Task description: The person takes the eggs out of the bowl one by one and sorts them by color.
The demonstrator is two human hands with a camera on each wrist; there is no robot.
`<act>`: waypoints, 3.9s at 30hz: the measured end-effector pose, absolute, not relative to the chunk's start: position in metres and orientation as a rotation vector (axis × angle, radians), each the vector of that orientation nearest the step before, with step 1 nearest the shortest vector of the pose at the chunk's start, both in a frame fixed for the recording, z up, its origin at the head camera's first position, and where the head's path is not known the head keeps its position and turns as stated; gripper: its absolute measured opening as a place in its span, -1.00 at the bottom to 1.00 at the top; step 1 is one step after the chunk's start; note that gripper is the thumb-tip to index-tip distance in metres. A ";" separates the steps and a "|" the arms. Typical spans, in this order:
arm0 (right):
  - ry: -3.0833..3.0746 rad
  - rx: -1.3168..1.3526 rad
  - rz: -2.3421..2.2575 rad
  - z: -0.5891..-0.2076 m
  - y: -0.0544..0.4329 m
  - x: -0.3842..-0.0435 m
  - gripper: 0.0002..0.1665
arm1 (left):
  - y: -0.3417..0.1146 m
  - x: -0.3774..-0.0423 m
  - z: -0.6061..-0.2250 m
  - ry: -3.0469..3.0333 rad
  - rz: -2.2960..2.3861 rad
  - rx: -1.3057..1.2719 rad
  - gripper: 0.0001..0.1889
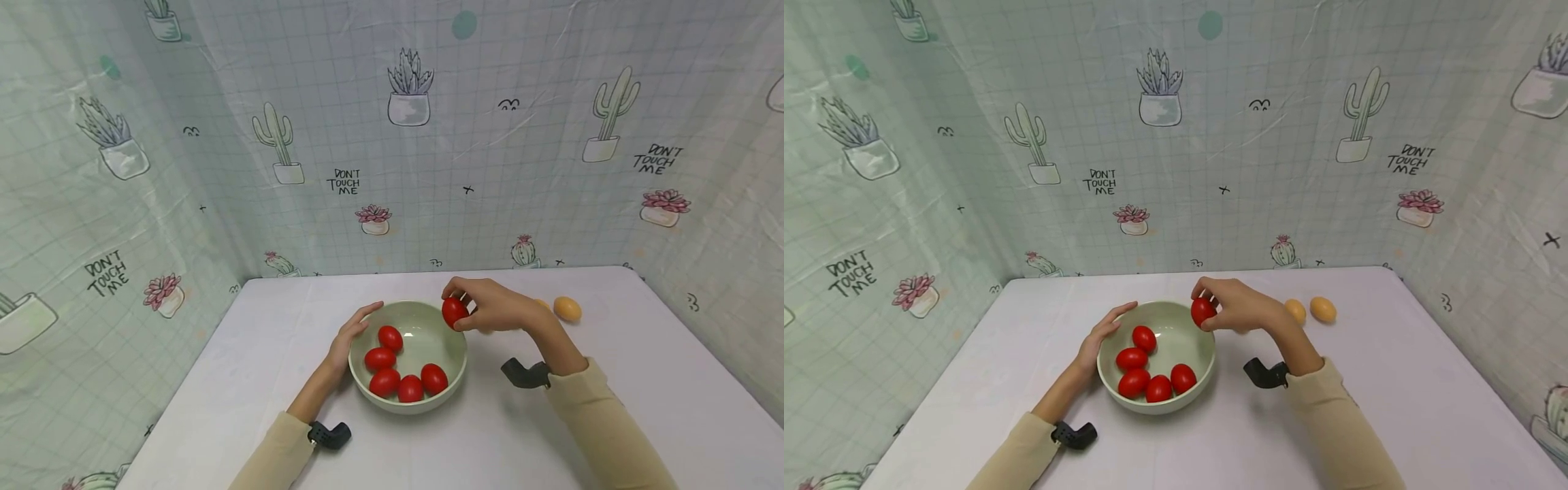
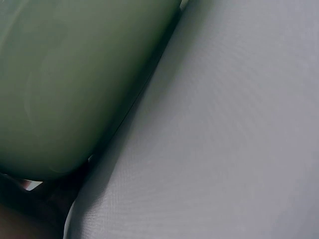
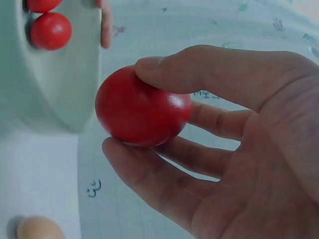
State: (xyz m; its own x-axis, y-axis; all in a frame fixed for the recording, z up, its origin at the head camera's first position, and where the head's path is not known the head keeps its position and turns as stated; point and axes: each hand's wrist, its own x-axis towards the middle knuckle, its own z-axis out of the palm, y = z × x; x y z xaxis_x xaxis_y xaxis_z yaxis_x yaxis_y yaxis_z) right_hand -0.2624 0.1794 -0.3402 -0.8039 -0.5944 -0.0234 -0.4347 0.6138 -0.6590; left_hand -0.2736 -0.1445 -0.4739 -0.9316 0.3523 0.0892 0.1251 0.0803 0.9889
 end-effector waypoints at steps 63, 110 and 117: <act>2.461 -0.511 -0.932 -0.408 0.241 -0.262 -0.56 | -0.145 -0.272 -0.473 2.171 1.958 0.510 -0.45; 2.417 -0.479 -0.873 -0.416 0.244 -0.264 -0.40 | -0.144 -0.274 -0.475 2.181 1.951 0.486 -0.44; 2.432 -0.491 -0.843 -0.413 0.245 -0.263 -0.39 | -0.143 -0.272 -0.473 2.189 1.950 0.481 -0.45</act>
State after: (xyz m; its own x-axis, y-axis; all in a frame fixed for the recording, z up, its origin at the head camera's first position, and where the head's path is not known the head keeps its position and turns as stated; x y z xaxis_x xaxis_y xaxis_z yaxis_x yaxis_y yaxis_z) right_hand -0.2629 0.2450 -0.4129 -0.8017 -0.4848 -0.3497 -0.1646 0.7414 -0.6506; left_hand -0.2722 -0.1429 -0.4729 -0.9335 0.3481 0.0857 0.1251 0.0923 0.9878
